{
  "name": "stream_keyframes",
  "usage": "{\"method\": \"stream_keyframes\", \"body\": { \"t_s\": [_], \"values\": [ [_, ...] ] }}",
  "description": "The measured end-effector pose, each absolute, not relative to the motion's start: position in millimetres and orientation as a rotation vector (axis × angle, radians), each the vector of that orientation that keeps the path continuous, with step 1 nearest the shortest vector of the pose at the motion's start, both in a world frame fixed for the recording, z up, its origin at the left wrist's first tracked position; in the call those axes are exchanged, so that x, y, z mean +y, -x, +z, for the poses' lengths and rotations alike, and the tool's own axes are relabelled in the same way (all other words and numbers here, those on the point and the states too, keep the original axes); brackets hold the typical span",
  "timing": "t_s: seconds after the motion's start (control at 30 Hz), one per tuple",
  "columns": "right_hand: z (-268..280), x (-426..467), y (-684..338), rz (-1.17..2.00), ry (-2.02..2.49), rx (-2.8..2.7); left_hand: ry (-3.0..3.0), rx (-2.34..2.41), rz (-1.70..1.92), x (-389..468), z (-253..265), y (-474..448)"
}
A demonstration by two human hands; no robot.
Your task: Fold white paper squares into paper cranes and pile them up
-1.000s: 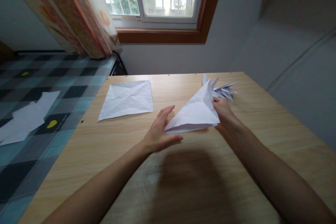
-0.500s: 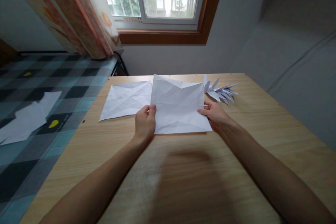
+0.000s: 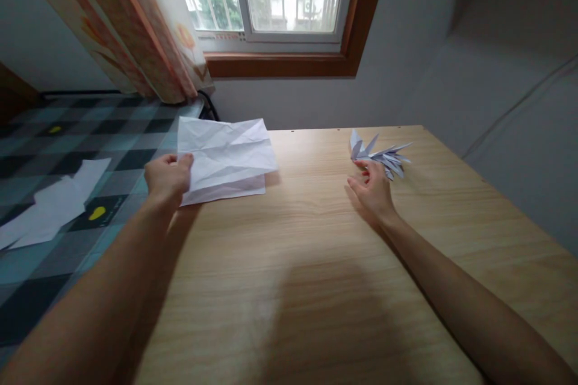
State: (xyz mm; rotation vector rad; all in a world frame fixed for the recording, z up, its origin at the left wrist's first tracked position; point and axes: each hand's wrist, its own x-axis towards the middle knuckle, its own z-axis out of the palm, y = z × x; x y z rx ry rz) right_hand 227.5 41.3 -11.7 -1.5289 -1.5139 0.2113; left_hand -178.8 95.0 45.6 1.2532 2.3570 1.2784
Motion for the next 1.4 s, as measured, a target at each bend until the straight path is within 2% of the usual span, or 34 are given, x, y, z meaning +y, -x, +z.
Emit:
{"method": "stream_keyframes", "body": {
  "t_s": [0.13, 0.27, 0.33, 0.43, 0.57, 0.63, 0.77, 0.9, 0.97, 1.13, 1.27, 1.4],
  "values": [
    [-18.1, 44.4, -245.4, -0.187, 1.797, -1.627, -1.303, 2.524, 0.963, 90.1, 39.0, 200.1],
    [-27.5, 45.6, -254.7, -0.345, 1.975, -1.747, -1.498, 2.596, 0.814, 78.6, 33.1, 195.8],
    [-31.2, 47.0, -257.8, -0.367, 2.017, -1.78, -1.899, 2.621, 0.702, 72.6, 30.0, 185.8],
    [-34.1, 48.8, -260.2, -0.334, 2.042, -1.793, -2.334, 2.37, 0.48, 69.8, 21.8, 169.5],
    [-31.6, 47.6, -257.0, -0.274, 1.951, -1.785, -2.323, 2.145, 0.057, 78.7, 9.1, 161.0],
    [-26.9, 44.6, -251.4, -0.249, 1.832, -1.792, -2.269, 2.114, -0.008, 83.4, 7.9, 161.8],
    [-14.8, 32.6, -230.2, -0.099, 1.481, -1.854, -2.316, 2.117, 0.19, 80.6, 18.4, 151.4],
    [-9.1, 14.0, -203.4, 0.074, 1.233, -1.804, -2.225, 1.829, 0.87, 55.4, 24.5, 102.8],
    [-9.4, 4.3, -193.3, 0.144, 1.163, -1.795, -1.994, 1.536, 1.006, 36.8, 19.3, 70.4],
    [-9.4, -11.6, -183.0, 0.207, 1.001, -1.817, -1.686, 1.132, 1.039, 2.9, -4.5, 17.7],
    [-6.0, -15.0, -178.1, 0.232, 0.949, -1.774, -1.521, 1.01, 1.162, 0.3, -13.9, 15.3],
    [-6.0, -16.6, -168.6, 0.365, 0.885, -1.761, -1.425, 0.896, 1.128, -0.8, -10.5, 17.9]
  ]
}}
